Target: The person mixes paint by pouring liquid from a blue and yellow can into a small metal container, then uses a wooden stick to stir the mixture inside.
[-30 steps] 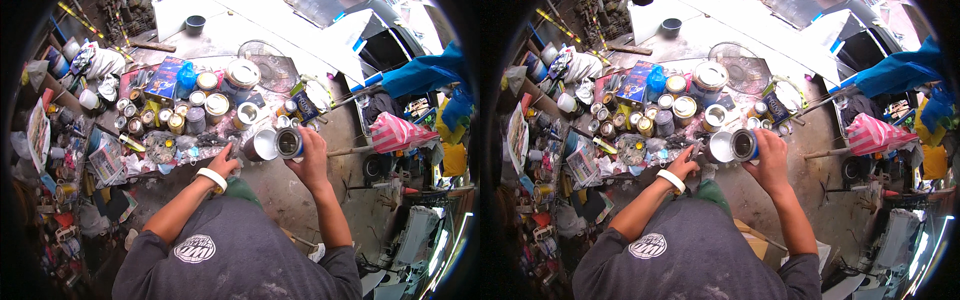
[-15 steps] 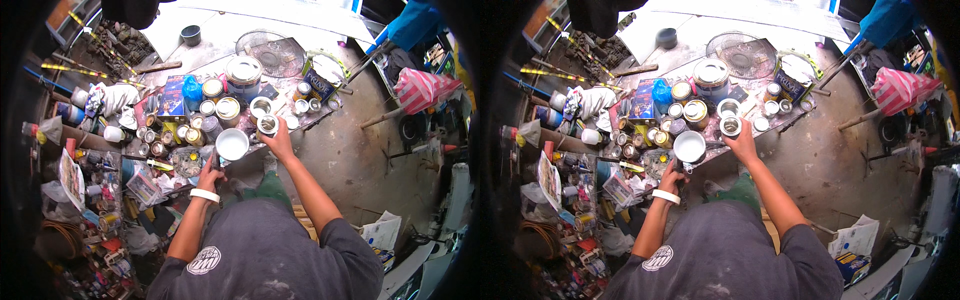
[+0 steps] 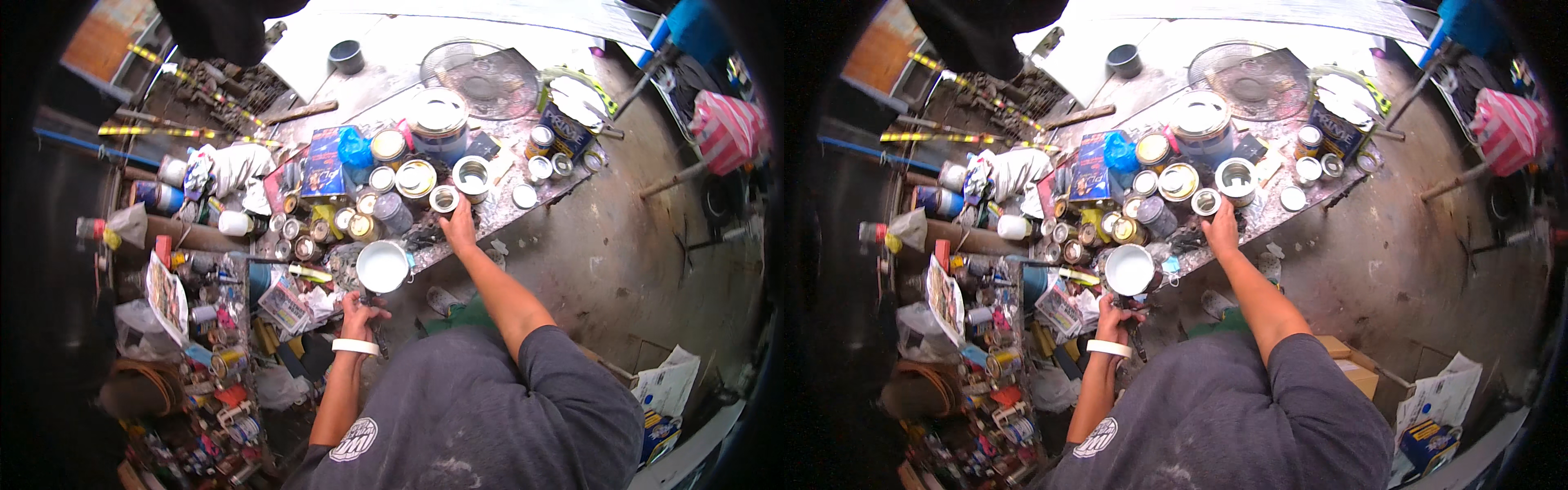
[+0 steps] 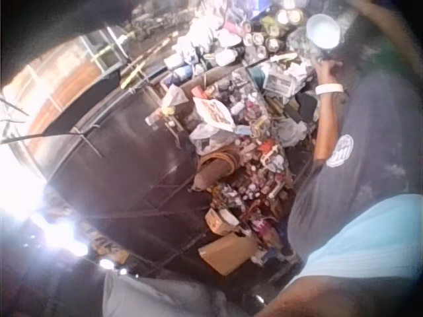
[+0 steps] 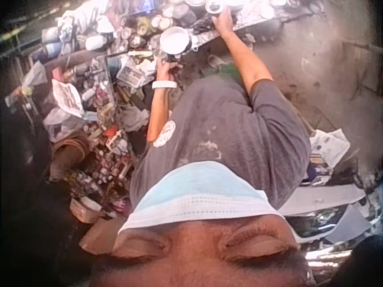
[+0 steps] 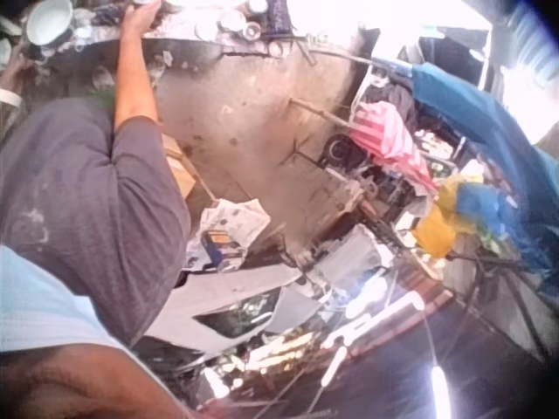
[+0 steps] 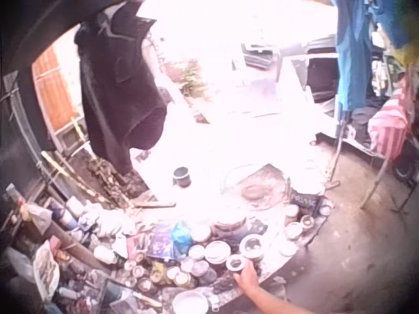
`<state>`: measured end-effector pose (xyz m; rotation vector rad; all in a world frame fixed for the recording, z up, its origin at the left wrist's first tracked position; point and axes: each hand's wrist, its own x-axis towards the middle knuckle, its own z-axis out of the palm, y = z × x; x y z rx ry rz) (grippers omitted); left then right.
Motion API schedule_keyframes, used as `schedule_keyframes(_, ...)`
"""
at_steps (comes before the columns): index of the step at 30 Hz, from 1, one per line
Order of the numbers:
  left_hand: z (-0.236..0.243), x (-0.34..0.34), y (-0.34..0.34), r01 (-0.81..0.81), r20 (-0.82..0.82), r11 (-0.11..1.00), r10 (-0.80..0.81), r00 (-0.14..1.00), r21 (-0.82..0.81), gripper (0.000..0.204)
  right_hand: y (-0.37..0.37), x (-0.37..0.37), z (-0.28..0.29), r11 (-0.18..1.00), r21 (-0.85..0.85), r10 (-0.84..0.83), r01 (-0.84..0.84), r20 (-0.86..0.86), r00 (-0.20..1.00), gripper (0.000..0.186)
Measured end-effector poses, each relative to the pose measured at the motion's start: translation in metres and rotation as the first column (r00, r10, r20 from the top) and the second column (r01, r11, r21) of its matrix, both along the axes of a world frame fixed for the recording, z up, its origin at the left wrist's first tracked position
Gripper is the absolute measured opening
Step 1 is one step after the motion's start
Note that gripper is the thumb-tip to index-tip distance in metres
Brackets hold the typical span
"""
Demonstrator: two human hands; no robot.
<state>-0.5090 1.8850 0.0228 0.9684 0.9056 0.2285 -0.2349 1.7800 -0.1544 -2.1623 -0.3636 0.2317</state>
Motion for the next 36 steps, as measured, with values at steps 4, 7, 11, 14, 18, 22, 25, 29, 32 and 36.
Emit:
schedule_keyframes(4,-0.006,0.008,-0.003,0.045,0.003,0.999,-0.045,0.999,-0.015,0.05,-0.006,-0.008,-0.005,0.999,0.021,0.035,-0.037,0.07,0.997,0.079)
schedule_keyframes(7,0.003,0.031,-0.013,0.104,0.037,0.993,-0.102,0.994,-0.05,0.044,-0.033,-0.021,0.012,1.0,0.002,0.022,-0.022,0.041,0.999,0.072)
schedule_keyframes(11,-0.007,0.051,-0.024,0.216,0.082,0.973,-0.21,0.974,-0.079,0.04,-0.099,0.009,0.047,0.965,0.231,-0.098,0.124,-0.122,0.988,0.05)
schedule_keyframes(14,-0.009,0.07,-0.035,0.287,0.081,0.953,-0.28,0.957,-0.094,0.041,-0.168,0.11,0.06,0.945,0.207,-0.308,0.252,0.308,0.9,0.036)
schedule_keyframes(18,-0.004,0.099,-0.056,0.322,0.115,0.942,-0.311,0.943,-0.091,0.041,-0.234,0.244,0.128,0.934,0.012,-0.293,0.356,0.597,0.747,0.032)
schedule_keyframes(22,-0.006,0.122,-0.075,0.34,0.123,0.937,-0.328,0.937,-0.086,0.041,-0.264,0.317,0.15,0.903,-0.299,-0.07,0.307,0.604,0.794,0.031)
schedule_keyframes(25,-0.002,0.147,-0.088,0.315,0.093,0.948,-0.31,0.946,-0.041,0.042,-0.276,0.347,0.143,0.871,-0.442,0.042,0.216,0.503,0.863,0.026)
schedule_keyframes(29,0.008,0.175,-0.105,0.259,0.079,0.965,-0.255,0.964,-0.044,0.042,-0.277,0.361,0.136,0.93,-0.323,0.009,0.176,0.497,0.867,0.011)
schedule_keyframes(32,0.006,0.196,-0.113,0.262,0.095,0.964,-0.258,0.962,-0.041,0.046,-0.286,0.374,0.13,0.991,-0.066,-0.101,0.119,0.232,0.967,0.011)
schedule_keyframes(36,0.002,0.225,-0.126,0.272,0.105,0.962,-0.267,0.958,-0.033,0.047,-0.303,0.383,0.129,0.886,0.443,0.013,0.133,-0.312,0.95,0.014)
